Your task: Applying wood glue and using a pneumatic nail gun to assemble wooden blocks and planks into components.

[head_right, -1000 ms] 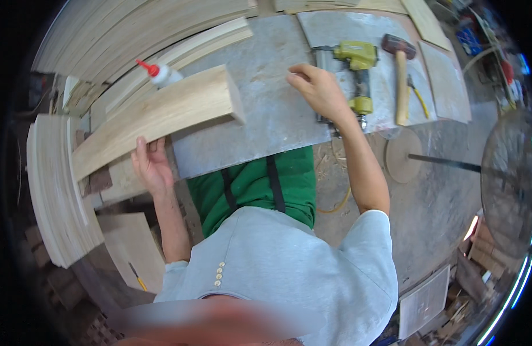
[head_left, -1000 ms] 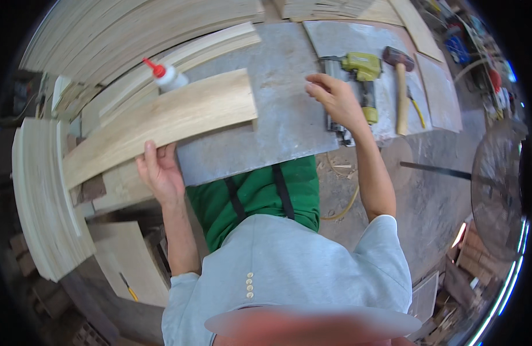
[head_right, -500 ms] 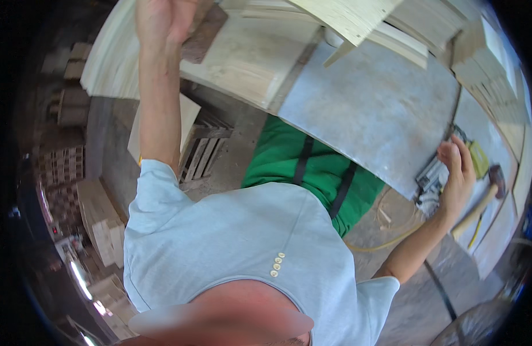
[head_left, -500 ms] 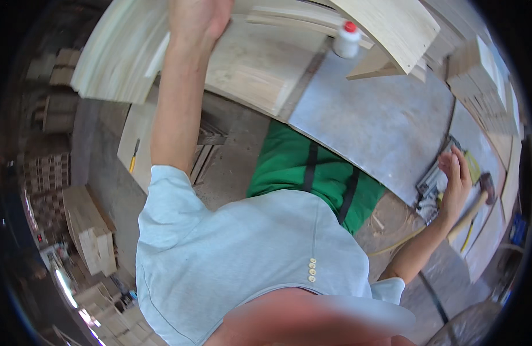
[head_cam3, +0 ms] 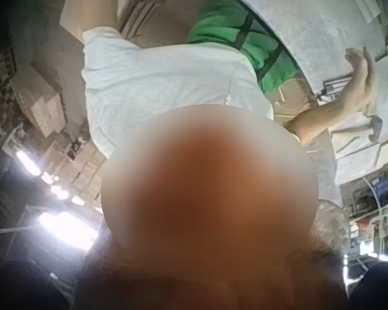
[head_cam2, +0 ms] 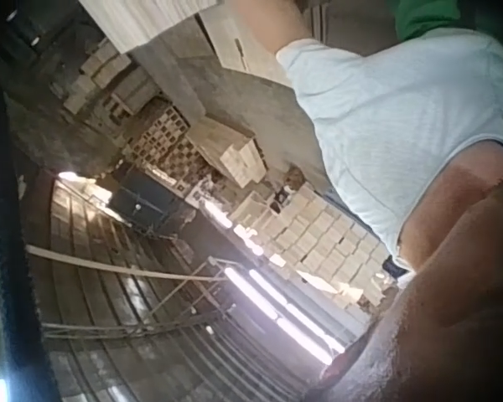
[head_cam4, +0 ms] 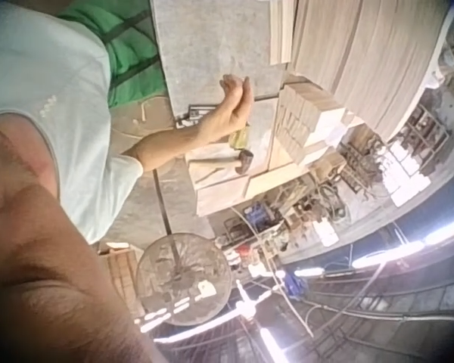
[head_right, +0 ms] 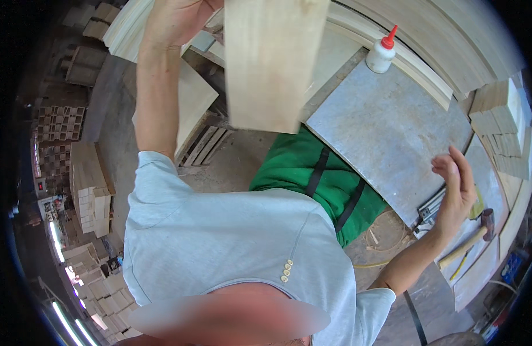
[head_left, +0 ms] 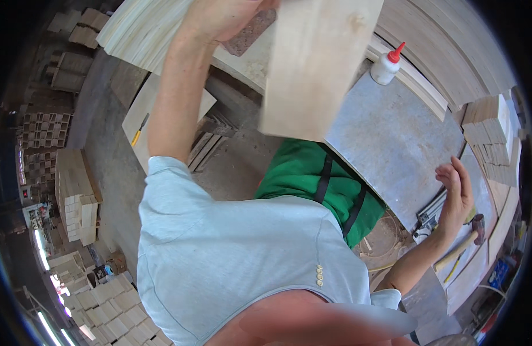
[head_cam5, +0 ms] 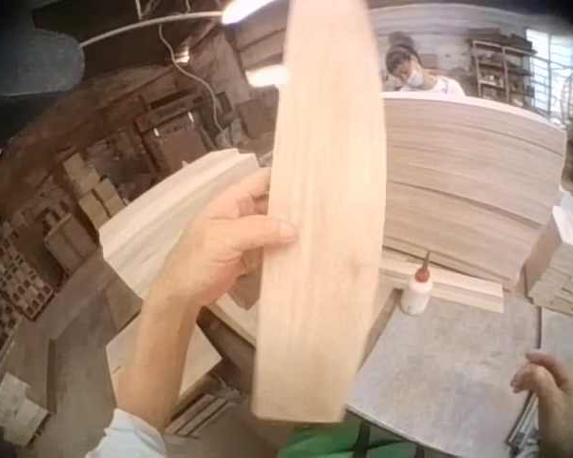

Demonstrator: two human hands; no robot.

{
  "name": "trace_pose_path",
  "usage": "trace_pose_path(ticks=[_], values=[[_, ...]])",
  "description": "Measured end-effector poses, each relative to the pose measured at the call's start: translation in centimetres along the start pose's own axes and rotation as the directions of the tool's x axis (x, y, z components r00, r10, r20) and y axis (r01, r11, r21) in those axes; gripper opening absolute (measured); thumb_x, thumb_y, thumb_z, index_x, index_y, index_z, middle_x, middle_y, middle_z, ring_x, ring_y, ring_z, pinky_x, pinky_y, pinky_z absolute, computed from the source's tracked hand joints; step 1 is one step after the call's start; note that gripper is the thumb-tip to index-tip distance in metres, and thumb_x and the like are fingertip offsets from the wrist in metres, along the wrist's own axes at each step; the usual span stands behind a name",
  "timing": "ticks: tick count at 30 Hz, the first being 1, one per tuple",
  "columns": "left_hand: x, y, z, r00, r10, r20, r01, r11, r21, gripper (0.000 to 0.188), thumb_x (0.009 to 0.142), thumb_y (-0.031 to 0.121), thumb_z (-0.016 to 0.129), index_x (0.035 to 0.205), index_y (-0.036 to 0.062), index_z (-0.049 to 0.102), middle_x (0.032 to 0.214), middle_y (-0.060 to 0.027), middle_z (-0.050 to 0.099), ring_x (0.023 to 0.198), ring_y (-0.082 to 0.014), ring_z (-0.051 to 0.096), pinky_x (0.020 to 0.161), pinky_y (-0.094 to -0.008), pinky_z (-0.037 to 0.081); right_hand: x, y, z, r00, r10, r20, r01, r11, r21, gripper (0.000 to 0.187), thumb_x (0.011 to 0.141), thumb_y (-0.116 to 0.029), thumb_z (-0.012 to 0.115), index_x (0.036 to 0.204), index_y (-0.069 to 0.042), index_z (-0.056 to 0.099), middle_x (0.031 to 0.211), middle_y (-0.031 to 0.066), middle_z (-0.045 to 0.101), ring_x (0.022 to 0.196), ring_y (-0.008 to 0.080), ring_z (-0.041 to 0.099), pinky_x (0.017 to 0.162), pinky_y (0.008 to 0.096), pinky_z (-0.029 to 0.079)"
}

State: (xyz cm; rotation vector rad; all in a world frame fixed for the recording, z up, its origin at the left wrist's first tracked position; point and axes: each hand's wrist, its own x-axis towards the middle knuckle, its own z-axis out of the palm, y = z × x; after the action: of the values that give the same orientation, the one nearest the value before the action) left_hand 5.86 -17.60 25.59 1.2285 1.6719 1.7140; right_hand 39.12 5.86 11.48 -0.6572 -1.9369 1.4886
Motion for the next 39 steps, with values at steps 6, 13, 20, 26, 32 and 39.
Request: trace_pose_path(ticks=[6, 13, 20, 26, 32, 39], values=[[0.1, 0.4, -3.6, 0.983, 0.099, -0.153, -0.056, 0.964, 0.261, 0.047, 0.074, 0.006, 0.050, 0.119, -0.0033, 0.054, 0.112, -0.0093, 0.060, 0.094, -0.0158, 0.058, 0.089, -0.0268, 0.043, 1.9, 1.4, 14.8, 0.915, -0.235, 0.326, 0.363, 0.835, -0.415, 0.054, 0.076, -0.017, 0.073, 0.121, 0.002, 0.052, 0.113, 0.0183, 0.059, 0.107, 0.0317, 0.056, 0.091, 0.0377, 0.045], [-0.7, -0.3, -4.4, 0.976, -0.036, -0.215, 0.137, 0.867, 0.480, 0.037, 0.074, 0.010, 0.046, 0.105, -0.0019, 0.062, 0.094, -0.0071, 0.063, 0.085, -0.0134, 0.056, 0.079, -0.0247, 0.043, 4.9, 7.3, 28.9, 0.778, -0.214, 0.590, 0.608, 0.491, -0.624, 0.087, 0.063, -0.039, 0.080, 0.129, 0.003, 0.042, 0.125, 0.0249, 0.048, 0.123, 0.0405, 0.039, 0.100, 0.0516, 0.031], [-1.0, -0.5, -4.8, 0.984, -0.178, -0.021, 0.149, 0.750, 0.644, 0.034, 0.081, 0.014, 0.048, 0.107, -0.0017, 0.063, 0.095, -0.0090, 0.065, 0.088, -0.0164, 0.059, 0.080, -0.0279, 0.046, 5.6, 6.8, 32.4, 0.762, 0.029, 0.647, 0.597, 0.358, -0.719, 0.068, 0.074, -0.027, 0.065, 0.129, 0.005, 0.042, 0.126, 0.0247, 0.049, 0.124, 0.0388, 0.038, 0.100, 0.0554, 0.027], [2.5, -4.1, -0.6, 0.924, -0.013, 0.383, -0.219, 0.802, 0.556, 0.034, 0.080, 0.019, 0.048, 0.098, -0.0026, 0.066, 0.088, -0.0135, 0.068, 0.083, -0.0207, 0.064, 0.078, -0.0309, 0.049, 3.1, 2.6, 24.9, 0.811, 0.001, 0.585, 0.446, 0.646, -0.619, 0.083, 0.065, -0.029, 0.074, 0.134, 0.000, 0.037, 0.132, 0.0255, 0.044, 0.126, 0.0414, 0.037, 0.103, 0.0553, 0.027], [5.1, -9.0, 4.8, 0.827, -0.029, 0.561, -0.289, 0.835, 0.468, 0.037, 0.080, 0.020, 0.048, 0.103, -0.0016, 0.066, 0.098, -0.0175, 0.068, 0.089, -0.0269, 0.064, 0.081, -0.0326, 0.048, -2.5, 0.8, 12.1, 0.815, 0.206, 0.541, 0.266, 0.697, -0.666, 0.087, 0.060, -0.026, 0.079, 0.134, -0.002, 0.041, 0.130, 0.0207, 0.047, 0.123, 0.0368, 0.040, 0.108, 0.0474, 0.023], [7.3, -13.5, 4.6, 0.779, -0.149, 0.609, -0.242, 0.825, 0.511, 0.030, 0.078, 0.024, 0.049, 0.075, -0.0015, 0.063, 0.074, -0.0192, 0.064, 0.065, -0.0284, 0.057, 0.067, -0.0390, 0.046, -6.6, 0.0, 6.8, 0.812, 0.402, 0.424, 0.044, 0.682, -0.730, 0.092, 0.055, -0.017, 0.082, 0.136, -0.005, 0.041, 0.131, 0.0188, 0.048, 0.123, 0.0346, 0.043, 0.104, 0.0424, 0.035]])
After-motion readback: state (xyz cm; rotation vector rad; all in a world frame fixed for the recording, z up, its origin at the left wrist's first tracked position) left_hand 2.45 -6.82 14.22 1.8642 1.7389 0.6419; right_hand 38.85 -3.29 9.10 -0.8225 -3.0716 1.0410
